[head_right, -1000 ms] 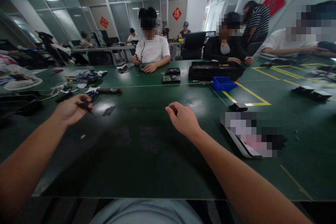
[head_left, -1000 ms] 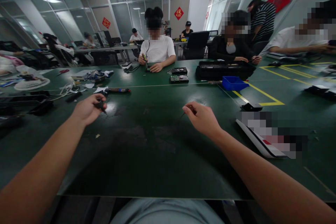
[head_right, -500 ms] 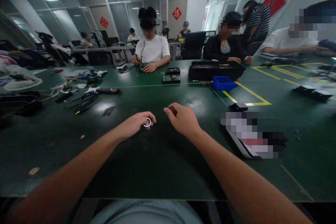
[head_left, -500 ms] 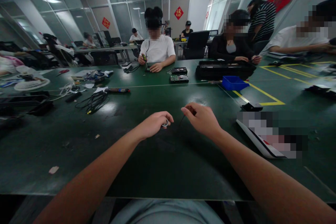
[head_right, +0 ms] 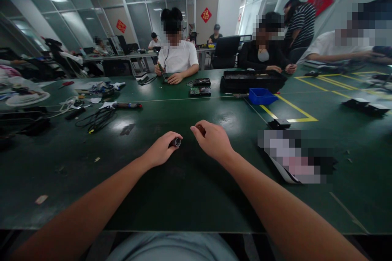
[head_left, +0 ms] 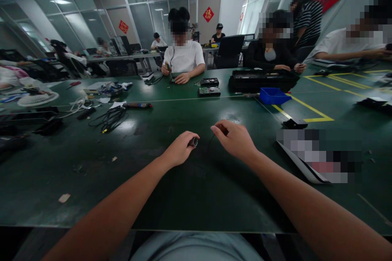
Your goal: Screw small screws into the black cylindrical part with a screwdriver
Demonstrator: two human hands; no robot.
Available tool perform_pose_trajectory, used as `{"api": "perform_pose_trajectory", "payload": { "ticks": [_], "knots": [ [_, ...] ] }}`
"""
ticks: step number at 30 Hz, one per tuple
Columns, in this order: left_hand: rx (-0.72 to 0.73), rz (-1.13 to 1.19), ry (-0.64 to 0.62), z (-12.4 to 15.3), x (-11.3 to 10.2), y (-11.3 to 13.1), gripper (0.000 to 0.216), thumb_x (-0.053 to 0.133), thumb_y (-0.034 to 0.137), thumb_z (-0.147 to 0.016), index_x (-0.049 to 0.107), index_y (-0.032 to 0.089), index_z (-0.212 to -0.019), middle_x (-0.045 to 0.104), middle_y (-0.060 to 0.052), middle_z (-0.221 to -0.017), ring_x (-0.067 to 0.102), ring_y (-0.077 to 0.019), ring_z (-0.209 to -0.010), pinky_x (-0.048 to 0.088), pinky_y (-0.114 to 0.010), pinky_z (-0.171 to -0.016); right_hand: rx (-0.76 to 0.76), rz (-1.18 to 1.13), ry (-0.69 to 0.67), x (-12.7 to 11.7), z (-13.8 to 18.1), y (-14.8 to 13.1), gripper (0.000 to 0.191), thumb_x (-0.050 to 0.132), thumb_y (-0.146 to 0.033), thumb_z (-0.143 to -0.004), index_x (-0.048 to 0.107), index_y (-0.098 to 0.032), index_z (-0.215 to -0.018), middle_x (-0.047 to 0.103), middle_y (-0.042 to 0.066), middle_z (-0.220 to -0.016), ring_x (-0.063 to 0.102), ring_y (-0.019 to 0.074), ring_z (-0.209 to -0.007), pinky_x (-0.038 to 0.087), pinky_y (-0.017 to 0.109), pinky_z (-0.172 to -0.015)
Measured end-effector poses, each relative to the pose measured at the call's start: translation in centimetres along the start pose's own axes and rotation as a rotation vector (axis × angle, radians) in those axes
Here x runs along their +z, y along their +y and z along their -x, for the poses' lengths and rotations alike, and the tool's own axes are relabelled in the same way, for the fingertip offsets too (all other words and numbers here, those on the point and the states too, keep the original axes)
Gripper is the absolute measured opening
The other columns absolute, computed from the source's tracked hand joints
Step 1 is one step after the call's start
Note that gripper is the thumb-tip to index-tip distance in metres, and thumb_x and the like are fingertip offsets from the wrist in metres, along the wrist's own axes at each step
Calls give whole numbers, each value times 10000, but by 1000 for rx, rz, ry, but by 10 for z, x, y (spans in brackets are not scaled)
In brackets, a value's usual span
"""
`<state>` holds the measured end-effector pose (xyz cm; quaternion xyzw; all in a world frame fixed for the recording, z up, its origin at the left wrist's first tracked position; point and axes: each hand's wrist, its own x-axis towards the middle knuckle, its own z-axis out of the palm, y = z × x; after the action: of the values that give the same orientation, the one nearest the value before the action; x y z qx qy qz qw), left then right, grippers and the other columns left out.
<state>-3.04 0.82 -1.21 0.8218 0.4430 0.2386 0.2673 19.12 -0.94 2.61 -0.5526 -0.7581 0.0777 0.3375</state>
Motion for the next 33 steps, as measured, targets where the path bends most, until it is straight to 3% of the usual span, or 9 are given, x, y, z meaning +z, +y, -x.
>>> {"api": "perform_pose_trajectory", "payload": {
  "ticks": [7, 13, 18, 25, 33],
  "knots": [
    [-27, 67, 187, -5, 1, -14, 413, 614, 156, -879, 571, 213, -1286, 595, -75, -1282, 534, -232, -1207, 407, -408, -1086, 82, -186, 60, 2, 1, 1, 248, 495, -355, -948, 686, -196, -960, 727, 46, -807, 658, 192, -719, 466, 326, -661],
    [6, 55, 213, -5, 1, -20, 385, 646, 212, -889, 590, 248, -1269, 615, -45, -1267, 525, -233, -1199, 395, -416, -1070, 119, -404, 142, 3, 3, 0, 266, 513, -391, -940, 680, -186, -967, 731, 57, -821, 679, 196, -756, 506, 343, -706],
    [31, 43, 212, -5, 3, -18, 387, 651, 182, -881, 599, 264, -1256, 640, -32, -1225, 550, -225, -1157, 407, -409, -1046, 115, -564, 117, 7, 3, -1, 260, 543, -408, -923, 666, -183, -967, 730, 57, -811, 690, 190, -750, 532, 351, -724],
    [35, 72, 196, -4, 1, -16, 404, 656, 190, -883, 594, 279, -1272, 636, -23, -1240, 553, -216, -1166, 407, -403, -1045, 100, -549, 66, 10, 5, 1, 250, 533, -393, -936, 661, -193, -1015, 745, 59, -856, 699, 192, -793, 530, 357, -752],
    [44, 74, 169, -2, 1, -15, 404, 659, 204, -884, 597, 285, -1274, 642, -26, -1199, 559, -218, -1131, 421, -403, -1011, 138, -332, 89, 3, 3, -2, 323, 590, -495, -894, 669, -201, -786, 686, 25, -671, 607, 164, -605, 429, 306, -584]
  ]
}}
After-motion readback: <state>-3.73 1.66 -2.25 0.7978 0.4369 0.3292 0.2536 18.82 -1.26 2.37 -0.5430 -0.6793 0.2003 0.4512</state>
